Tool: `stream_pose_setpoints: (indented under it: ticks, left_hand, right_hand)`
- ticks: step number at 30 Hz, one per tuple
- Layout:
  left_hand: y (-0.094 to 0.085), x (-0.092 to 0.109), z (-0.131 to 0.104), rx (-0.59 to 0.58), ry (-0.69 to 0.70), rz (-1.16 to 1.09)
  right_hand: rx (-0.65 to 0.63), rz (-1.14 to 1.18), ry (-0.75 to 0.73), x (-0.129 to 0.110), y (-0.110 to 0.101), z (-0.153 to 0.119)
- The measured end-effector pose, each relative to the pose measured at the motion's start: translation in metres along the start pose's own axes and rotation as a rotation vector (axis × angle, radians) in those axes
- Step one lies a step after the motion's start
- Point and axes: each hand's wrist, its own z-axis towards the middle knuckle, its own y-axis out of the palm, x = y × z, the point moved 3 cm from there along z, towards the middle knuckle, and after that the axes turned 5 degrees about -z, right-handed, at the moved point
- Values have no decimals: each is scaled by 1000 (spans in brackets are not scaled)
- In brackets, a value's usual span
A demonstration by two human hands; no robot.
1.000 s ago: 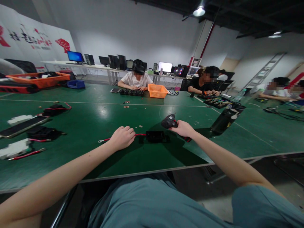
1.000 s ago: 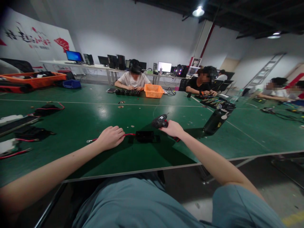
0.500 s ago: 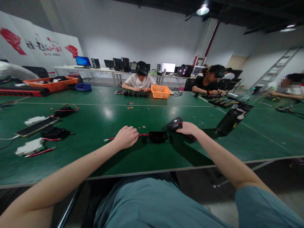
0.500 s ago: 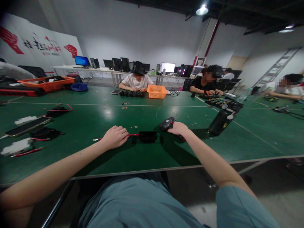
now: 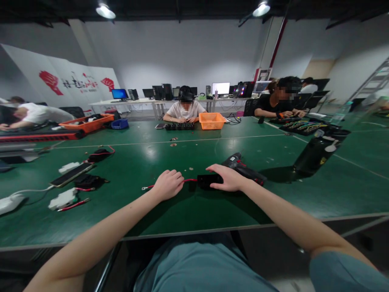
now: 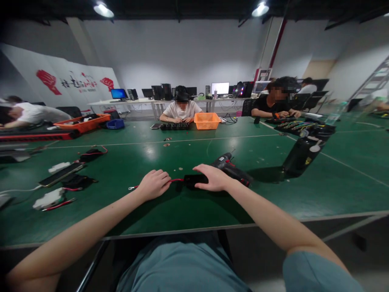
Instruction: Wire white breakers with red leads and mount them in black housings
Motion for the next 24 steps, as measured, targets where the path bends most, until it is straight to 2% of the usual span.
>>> stream_pose_setpoints:
  ticks: [3, 6, 13, 24]
  left_hand:
    - [2, 0, 1, 8, 2, -2]
    - [4, -1, 1, 23, 4, -2]
    - [6, -2, 1, 47, 10, -17]
    - [-4, 2, 1, 123, 18, -34]
  right_hand:
    - [-38, 29, -59, 5, 23, -2]
    - [3, 13, -62, 12, 31, -4]
    - [49, 32, -43, 16, 31, -4]
    - [0, 37, -84, 15, 22, -6]
